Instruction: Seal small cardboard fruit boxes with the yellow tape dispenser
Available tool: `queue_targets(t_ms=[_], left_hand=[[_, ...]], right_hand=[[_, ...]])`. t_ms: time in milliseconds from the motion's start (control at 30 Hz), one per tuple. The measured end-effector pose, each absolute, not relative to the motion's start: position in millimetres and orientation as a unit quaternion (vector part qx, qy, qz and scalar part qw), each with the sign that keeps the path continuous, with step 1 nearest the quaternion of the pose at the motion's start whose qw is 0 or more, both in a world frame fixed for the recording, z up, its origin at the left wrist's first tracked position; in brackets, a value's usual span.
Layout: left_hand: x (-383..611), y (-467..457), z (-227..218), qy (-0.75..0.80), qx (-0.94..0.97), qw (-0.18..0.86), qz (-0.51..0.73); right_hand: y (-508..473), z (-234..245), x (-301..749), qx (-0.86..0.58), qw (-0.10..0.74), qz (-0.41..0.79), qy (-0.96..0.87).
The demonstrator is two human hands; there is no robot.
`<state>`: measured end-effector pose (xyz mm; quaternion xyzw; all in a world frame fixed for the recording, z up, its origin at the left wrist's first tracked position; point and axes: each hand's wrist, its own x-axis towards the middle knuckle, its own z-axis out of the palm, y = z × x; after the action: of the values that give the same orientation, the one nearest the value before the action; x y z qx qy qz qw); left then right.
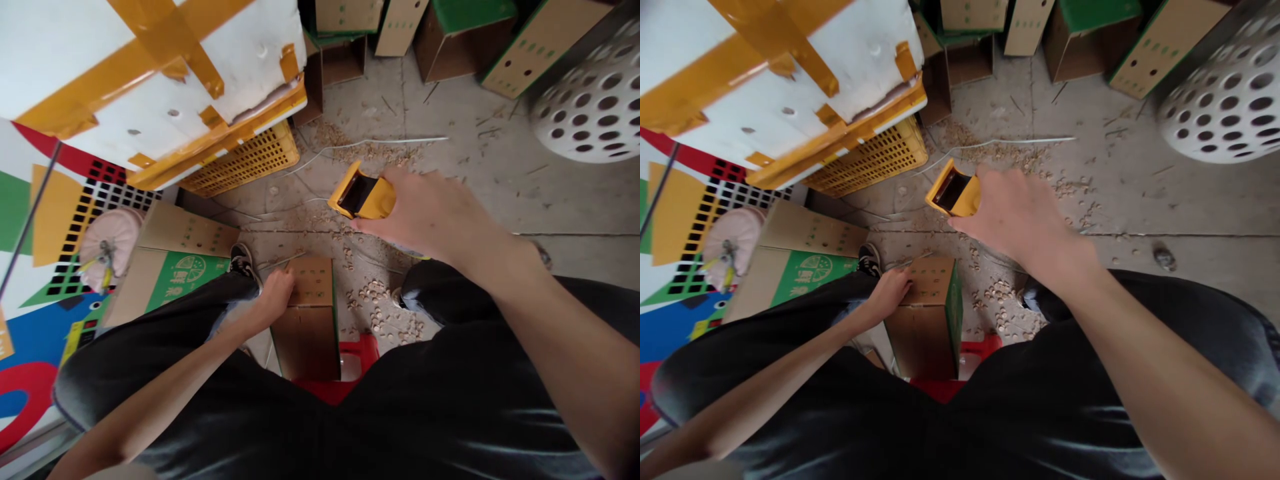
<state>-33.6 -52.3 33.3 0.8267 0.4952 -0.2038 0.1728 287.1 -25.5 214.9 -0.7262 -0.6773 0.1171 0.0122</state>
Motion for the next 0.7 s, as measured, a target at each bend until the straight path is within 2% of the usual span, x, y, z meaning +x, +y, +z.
queue_targets(t_ms=[233, 700], left_hand=[[-51, -37, 18, 0.478, 0.812, 0.236, -0.238], [-51, -16, 3, 0.467, 0.828, 0.241, -0.197]], right_hand=[[-27, 217, 288, -0.724, 0.013, 0.126, -0.678], [-28, 217, 289, -0.72, 0.018, 0.122, -0.683]])
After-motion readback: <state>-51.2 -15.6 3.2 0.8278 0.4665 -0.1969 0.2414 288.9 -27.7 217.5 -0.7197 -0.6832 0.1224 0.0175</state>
